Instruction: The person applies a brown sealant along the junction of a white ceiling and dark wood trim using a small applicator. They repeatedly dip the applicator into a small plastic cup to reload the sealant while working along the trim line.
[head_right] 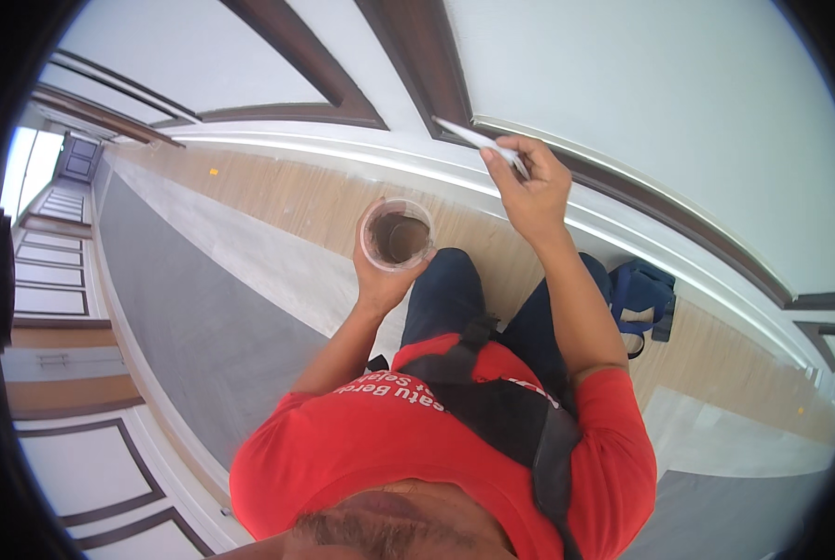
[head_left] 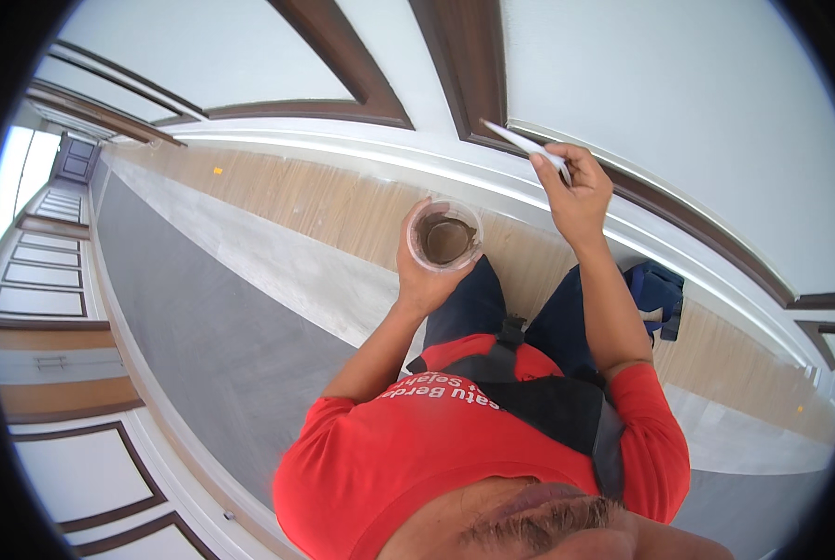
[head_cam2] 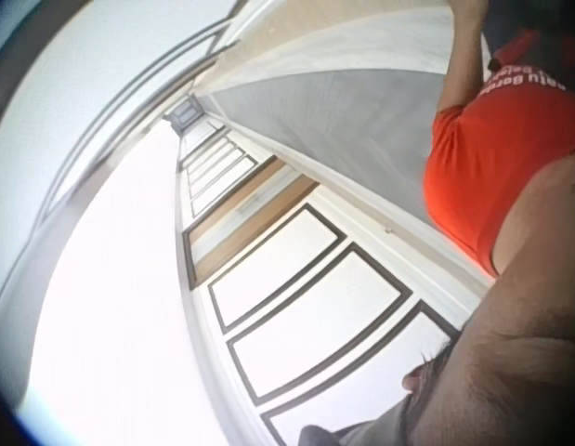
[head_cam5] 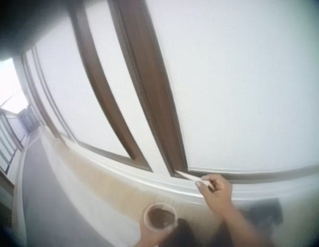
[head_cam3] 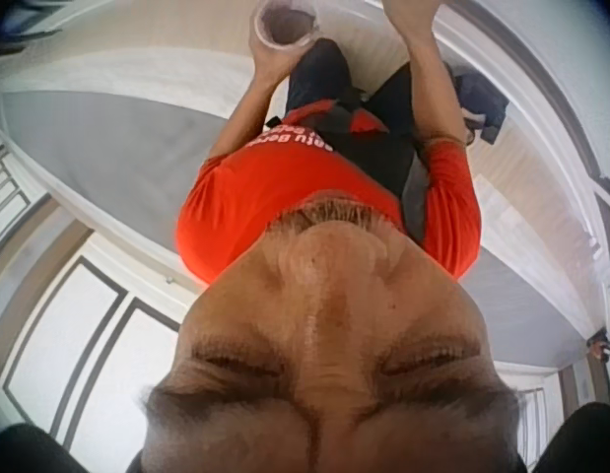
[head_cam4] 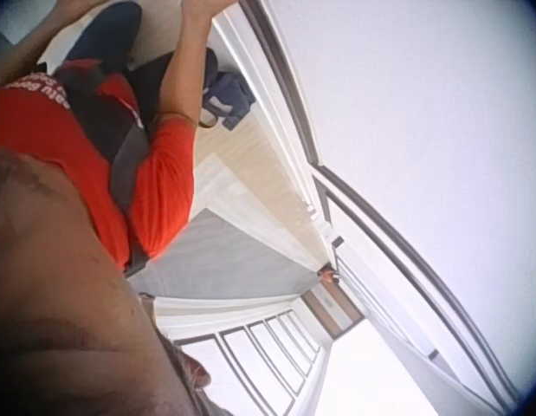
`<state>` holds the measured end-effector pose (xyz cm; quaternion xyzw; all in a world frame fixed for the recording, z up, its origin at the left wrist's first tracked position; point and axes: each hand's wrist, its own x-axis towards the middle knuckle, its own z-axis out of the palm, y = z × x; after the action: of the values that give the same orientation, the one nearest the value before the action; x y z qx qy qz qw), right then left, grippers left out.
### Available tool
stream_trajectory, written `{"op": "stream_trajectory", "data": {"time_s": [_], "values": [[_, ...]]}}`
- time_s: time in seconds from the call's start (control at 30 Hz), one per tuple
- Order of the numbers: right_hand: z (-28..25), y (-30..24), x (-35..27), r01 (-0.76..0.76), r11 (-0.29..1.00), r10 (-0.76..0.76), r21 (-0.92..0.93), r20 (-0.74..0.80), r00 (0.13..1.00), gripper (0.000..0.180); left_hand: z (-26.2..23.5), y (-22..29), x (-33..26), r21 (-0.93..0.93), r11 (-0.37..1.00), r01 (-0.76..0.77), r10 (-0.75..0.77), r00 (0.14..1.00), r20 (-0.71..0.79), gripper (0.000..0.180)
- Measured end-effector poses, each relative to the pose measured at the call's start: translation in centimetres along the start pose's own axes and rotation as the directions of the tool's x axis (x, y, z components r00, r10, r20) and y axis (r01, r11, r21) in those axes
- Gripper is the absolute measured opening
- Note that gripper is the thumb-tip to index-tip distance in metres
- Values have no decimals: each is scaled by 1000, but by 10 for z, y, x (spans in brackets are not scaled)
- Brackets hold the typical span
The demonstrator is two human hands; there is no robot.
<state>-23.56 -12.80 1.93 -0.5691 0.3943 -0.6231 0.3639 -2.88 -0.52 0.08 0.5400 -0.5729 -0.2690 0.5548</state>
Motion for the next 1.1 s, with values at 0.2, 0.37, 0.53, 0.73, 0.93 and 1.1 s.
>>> {"op": "stream_trajectory", "data": {"time_s": [0.2, 0.37, 0.53, 0.73, 0.93, 1.1], "values": [[36, 26, 23, 296, 939, -307, -177, -38, 951, 19, -11, -8, -6, 9, 1000, 13, -13, 1000, -24, 97], [49, 37, 36, 452, 846, -473, -284, -7, 881, 16, -18, -13, -12, 32, 998, 56, -54, 997, -63, 96], [57, 33, 47, 494, 810, -517, -316, 12, 856, 15, -25, -17, -16, 25, 997, 69, -67, 995, -70, 96], [64, 32, 53, 518, 793, -541, -320, 20, 841, 16, -27, -21, -16, 19, 998, 53, -51, 995, -89, 95], [68, 34, 56, 515, 791, -530, -330, 48, 846, 15, -30, -24, -17, 0, 998, 68, -67, 993, -94, 95], [70, 39, 58, 528, 777, -545, -343, 53, 837, 15, -32, -24, -17, 15, 997, 74, -73, 993, -95, 95]]}}
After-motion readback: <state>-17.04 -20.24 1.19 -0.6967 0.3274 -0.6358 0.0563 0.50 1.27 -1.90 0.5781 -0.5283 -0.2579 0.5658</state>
